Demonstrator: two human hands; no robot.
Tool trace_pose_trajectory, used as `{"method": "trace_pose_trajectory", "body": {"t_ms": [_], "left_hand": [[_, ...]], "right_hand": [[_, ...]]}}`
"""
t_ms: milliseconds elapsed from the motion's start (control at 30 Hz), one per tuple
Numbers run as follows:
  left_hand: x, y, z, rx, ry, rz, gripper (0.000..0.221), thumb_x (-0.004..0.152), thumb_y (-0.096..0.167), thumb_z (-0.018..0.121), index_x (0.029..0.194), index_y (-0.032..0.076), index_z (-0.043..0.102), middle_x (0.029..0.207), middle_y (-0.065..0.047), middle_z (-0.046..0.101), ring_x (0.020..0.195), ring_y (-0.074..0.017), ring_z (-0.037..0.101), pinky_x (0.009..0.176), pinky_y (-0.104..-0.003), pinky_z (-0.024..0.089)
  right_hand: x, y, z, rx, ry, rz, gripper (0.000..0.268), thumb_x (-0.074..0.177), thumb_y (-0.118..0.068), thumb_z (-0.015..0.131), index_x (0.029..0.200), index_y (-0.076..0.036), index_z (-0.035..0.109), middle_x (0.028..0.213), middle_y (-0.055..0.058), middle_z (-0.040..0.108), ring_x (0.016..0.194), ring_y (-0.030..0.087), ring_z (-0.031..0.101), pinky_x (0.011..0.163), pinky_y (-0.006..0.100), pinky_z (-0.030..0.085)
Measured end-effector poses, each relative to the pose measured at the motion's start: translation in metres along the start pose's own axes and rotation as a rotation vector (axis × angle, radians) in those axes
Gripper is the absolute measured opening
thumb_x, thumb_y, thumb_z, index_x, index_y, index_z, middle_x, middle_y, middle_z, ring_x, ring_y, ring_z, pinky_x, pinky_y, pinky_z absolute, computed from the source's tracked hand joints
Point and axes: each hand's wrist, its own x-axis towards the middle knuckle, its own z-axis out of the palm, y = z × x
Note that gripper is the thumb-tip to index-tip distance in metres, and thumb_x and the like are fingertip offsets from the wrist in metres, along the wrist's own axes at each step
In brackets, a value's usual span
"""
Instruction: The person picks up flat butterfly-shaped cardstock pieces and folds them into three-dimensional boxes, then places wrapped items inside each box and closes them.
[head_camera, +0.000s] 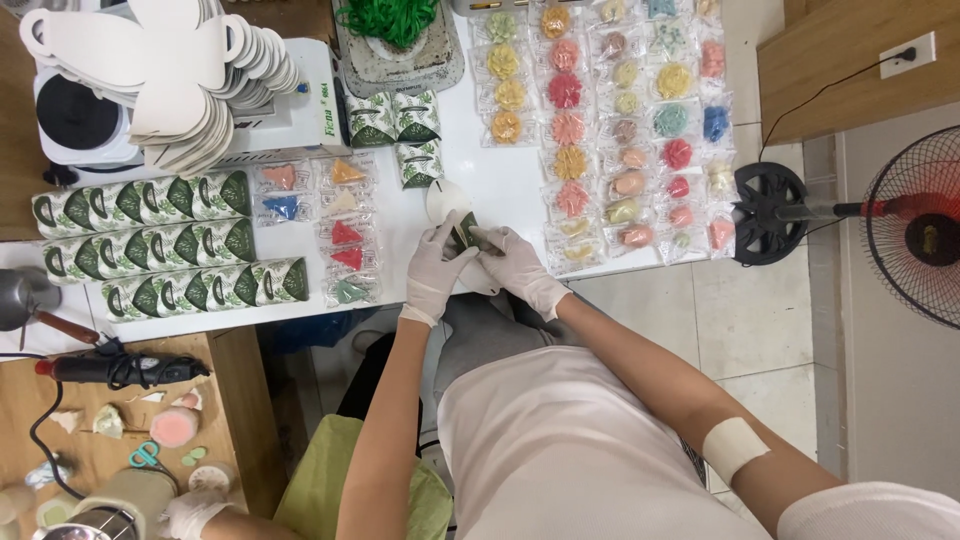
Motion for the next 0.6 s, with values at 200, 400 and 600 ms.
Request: {"method": "trace_pose_trajectory", "body": {"t_ms": [200,400,600], "left_hand": [[0.003,0.016,-0.009,0.08,-0.087,0.003,0.068,0.083,0.026,0.082,0.146,0.02,0.058,0.105,-0.008,0.063,0.081,-0.0187,0.064,0.079,-0.032,0.056],[0.006,0.02,-0.01,0.045,-0.146,0.003,0.067,0.082,0.019,0.077,0.146,0.018,0.057,0.108,-0.008,0.066,0.083,-0.0196,0.066,0.08,-0.033,0.055],[0.0,0.023,-0.005,-0.009,-0.094,-0.009,0.066,0.079,0.013,0.075,0.143,0.015,0.059,0.115,-0.009,0.067,0.087,-0.0214,0.067,0.083,-0.033,0.055]], "right_hand": [[0.01,0.029,0.003,0.069,0.001,-0.081,0.031,0.096,-0.006,0.06,0.123,-0.007,0.076,0.117,0.01,0.068,0.108,0.019,0.066,0.098,0.027,0.052],[0.015,-0.014,-0.003,-0.022,0.067,0.031,0.026,0.085,-0.019,0.079,0.106,-0.004,0.079,0.104,0.007,0.071,0.095,0.015,0.069,0.089,0.026,0.054],[0.024,-0.026,-0.009,0.067,-0.015,0.217,0.029,0.076,-0.021,0.086,0.096,-0.001,0.08,0.099,0.007,0.076,0.085,0.016,0.071,0.08,0.03,0.058]]}}
